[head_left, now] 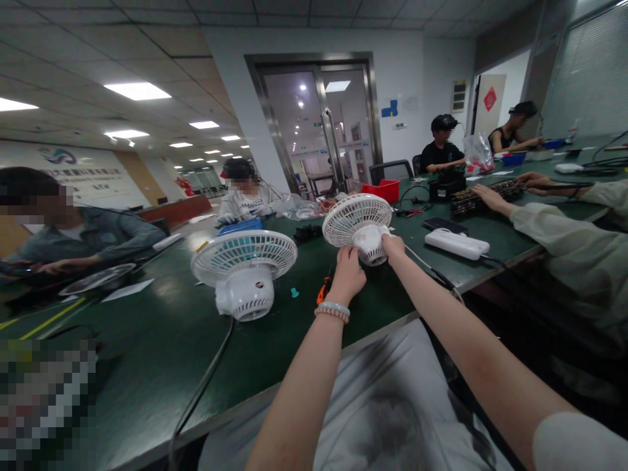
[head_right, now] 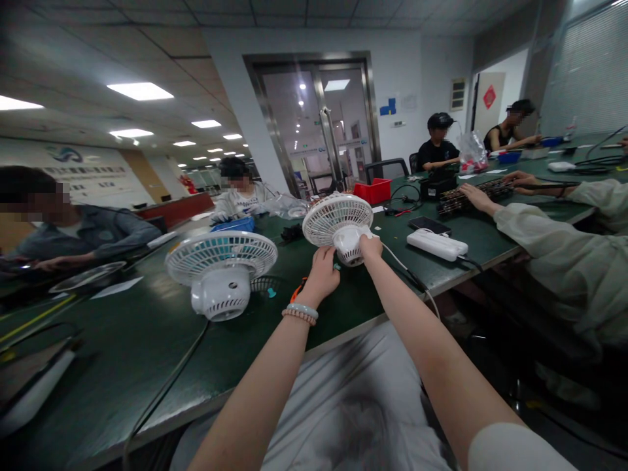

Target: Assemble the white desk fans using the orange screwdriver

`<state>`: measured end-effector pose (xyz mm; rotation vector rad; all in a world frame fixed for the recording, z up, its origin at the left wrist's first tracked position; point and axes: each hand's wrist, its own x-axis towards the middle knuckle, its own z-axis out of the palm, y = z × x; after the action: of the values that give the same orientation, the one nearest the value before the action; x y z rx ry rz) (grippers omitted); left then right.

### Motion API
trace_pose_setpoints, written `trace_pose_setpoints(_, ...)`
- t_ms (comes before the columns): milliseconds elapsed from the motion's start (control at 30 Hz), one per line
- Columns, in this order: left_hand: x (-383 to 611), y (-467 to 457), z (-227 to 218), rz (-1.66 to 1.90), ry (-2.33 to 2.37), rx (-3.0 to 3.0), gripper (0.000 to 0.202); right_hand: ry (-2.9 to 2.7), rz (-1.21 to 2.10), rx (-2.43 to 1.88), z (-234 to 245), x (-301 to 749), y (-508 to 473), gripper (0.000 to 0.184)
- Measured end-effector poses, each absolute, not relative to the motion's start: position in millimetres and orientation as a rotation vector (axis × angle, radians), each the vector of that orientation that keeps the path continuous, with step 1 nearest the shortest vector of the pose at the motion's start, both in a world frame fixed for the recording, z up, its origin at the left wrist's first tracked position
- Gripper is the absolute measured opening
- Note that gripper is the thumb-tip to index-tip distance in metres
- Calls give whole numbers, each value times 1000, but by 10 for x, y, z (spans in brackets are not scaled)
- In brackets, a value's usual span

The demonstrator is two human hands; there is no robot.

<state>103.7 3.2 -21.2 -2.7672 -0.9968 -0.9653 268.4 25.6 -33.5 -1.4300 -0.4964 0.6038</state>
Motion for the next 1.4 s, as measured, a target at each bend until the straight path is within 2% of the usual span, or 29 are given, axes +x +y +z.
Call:
trace_pose_setpoints(100,965,-271,-87,-907,-704,-2762,55,-570,472,-1574,-254,2510,164,38)
trace_pose_setpoints(200,798,-459,136,-816,-541,-2688,52,-696,67,-1711,-196,2326,58,52)
trace_pose_setpoints(300,462,-402,429,-859,-661,-2531,44,-904,-289,-1624,-142,2152,-73,55)
trace_pose_setpoints(400,-4,-197,606,-1065,-967,-2285,40,-1346,-453,-1435,-88,1920,-232,42)
trace_pose_setpoints(500,-414,-53,529,-1288,-1360,-1919,52,-1935,-423,-1280,-82,1565,-393,28)
trace_pose_setpoints(567,-577,-33,380,-1307,-1564,-1766,64,-2094,-380,-1356,-110,1299,-475,36)
trace_pose_setpoints(633,-656,-48,232,-1228,-1690,-1722,74,-2178,-337,-1458,-146,1075,-519,44)
trace_pose_setpoints(900,-754,3,70,-1104,-1960,-1739,93,-2251,-230,-1661,-193,942,-453,30)
trace_pose_setpoints(1400,-605,77,37,-1201,-1830,-1833,84,-2063,-130,-1931,-259,1075,-413,28)
